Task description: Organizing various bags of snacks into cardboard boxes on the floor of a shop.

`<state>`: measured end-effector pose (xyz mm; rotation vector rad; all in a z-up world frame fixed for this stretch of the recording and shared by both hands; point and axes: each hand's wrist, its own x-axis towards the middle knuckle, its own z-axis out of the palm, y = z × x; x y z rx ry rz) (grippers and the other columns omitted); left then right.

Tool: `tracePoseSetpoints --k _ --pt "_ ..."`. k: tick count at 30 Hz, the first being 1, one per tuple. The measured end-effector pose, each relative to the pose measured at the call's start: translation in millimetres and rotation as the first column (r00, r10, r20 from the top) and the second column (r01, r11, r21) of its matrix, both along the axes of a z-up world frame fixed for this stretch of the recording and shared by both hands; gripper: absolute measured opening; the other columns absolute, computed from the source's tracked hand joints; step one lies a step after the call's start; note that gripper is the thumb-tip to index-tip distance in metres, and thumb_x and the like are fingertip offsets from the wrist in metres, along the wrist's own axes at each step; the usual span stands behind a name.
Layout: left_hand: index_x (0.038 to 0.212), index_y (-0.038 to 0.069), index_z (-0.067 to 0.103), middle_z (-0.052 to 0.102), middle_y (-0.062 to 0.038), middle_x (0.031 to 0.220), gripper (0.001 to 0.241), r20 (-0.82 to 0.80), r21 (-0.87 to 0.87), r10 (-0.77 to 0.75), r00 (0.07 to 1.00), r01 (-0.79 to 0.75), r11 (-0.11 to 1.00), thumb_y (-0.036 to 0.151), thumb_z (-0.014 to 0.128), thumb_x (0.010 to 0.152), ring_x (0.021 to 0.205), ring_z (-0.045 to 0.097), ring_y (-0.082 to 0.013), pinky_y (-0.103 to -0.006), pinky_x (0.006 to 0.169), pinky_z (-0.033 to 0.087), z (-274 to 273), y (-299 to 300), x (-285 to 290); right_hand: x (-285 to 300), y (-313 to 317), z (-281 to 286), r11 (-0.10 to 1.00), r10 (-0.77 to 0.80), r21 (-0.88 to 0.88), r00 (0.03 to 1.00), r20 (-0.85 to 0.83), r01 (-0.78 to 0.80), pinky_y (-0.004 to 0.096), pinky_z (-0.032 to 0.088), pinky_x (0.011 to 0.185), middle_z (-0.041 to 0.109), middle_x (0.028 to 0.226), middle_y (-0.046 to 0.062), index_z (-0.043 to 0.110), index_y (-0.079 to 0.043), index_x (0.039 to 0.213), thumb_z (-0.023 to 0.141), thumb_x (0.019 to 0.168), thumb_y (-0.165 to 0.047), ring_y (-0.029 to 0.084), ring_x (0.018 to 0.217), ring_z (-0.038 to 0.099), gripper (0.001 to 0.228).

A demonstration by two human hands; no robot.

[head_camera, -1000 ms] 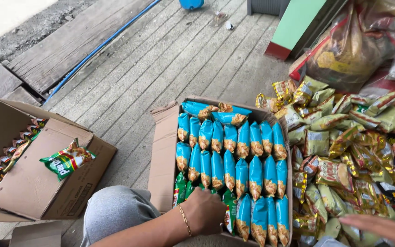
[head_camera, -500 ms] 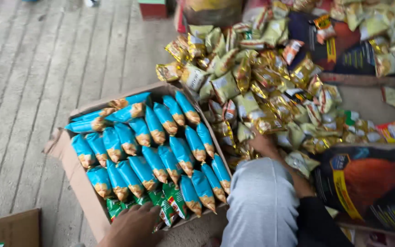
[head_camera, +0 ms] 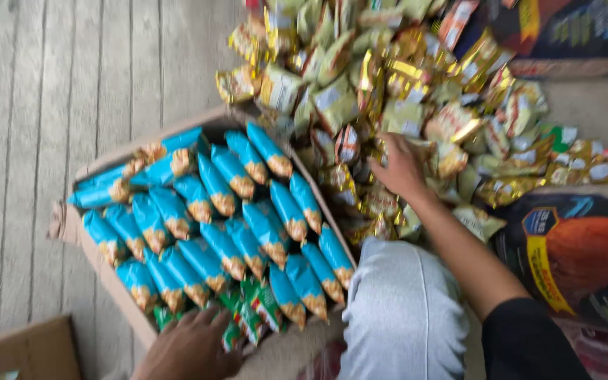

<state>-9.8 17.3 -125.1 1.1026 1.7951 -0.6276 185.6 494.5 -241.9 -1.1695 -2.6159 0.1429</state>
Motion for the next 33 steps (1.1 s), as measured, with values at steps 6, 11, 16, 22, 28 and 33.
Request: tracePoseSetpoints --k 6,11,16,22,28,33 --pt "0.15 0.03 0.039 0.035 -0.002 0.159 0.076 -0.041 -0.032 -0.045 0.998 0.043 0.999 0.07 0.063 0.09 0.147 0.04 -0.0275 -0.0496 0.12 0.036 19.9 51.0 -15.6 -46.7 -17.8 -131.0 0.918 0.175 0.378 0.979 -0.108 -0.122 0.049 0.053 0.095 0.068 0.125 0.031 0.051 0.001 0.141 0.082 0.051 -0.056 0.045 0.112 0.065 0.111" --pt "0.148 0.026 0.04 0.039 -0.003 0.156 0.078 0.04 0.143 -0.015 0.999 0.009 0.99 0.065 0.066 0.086 0.143 0.044 -0.0286 -0.0476 0.117 0.038 15.1 25.6 -12.0 -25.4 -5.5 -84.9 0.722 0.254 -0.686 0.886 0.389 0.094 0.048 0.058 0.095 0.077 0.12 0.021 0.075 -0.008 0.126 0.081 0.075 -0.048 0.039 0.109 0.075 0.065" --pt "0.151 0.027 0.04 0.038 -0.006 0.156 0.071 0.052 0.115 -0.004 0.999 -0.002 0.993 0.059 0.067 0.092 0.143 0.04 -0.034 -0.0537 0.113 0.035 16.6 30.0 -10.5 -33.5 12.4 -40.2 0.884 -0.075 -0.459 0.996 0.049 0.089 0.06 0.049 0.097 0.06 0.13 0.031 0.043 -0.005 0.15 0.08 0.082 -0.043 0.051 0.119 0.059 0.086" --pt "0.121 0.011 0.061 0.061 -0.01 0.126 0.05 0.015 0.236 0.098 0.995 -0.098 0.967 0.047 0.07 0.088 0.123 0.057 -0.0322 -0.0462 0.104 0.046 90.1 61.1 16.4 -56.2 3.8 -106.1 0.902 0.011 -0.421 0.977 -0.212 -0.101 0.051 0.056 0.087 0.061 0.124 0.032 0.064 -0.011 0.133 0.08 0.083 -0.029 0.048 0.106 0.066 0.055" --pt "0.124 0.009 0.061 0.064 -0.012 0.124 0.051 0.171 0.54 0.046 0.984 -0.133 0.831 0.044 0.07 0.088 0.121 0.059 -0.0337 -0.0474 0.101 0.045 117.1 53.5 12.5 -12.2 48.2 -87.0 0.877 -0.192 -0.474 0.962 -0.196 0.079 0.045 0.058 0.079 0.074 0.094 0.015 0.069 -0.004 0.096 0.087 0.073 -0.012 0.033 0.089 0.073 0.03" --pt "0.144 0.012 0.053 0.057 -0.014 0.147 0.072 0.102 0.761 0.15 0.983 -0.174 0.625 0.041 0.078 0.083 0.133 0.052 -0.0368 -0.0455 0.105 0.04 128.8 52.9 -6.0 -20.7 33.5 113.7 0.457 -0.389 -0.883 0.869 -0.307 -0.107 0.04 0.06 0.065 0.07 0.086 0.01 0.061 -0.005 0.096 0.074 0.079 -0.001 0.025 0.078 0.071 0.021"
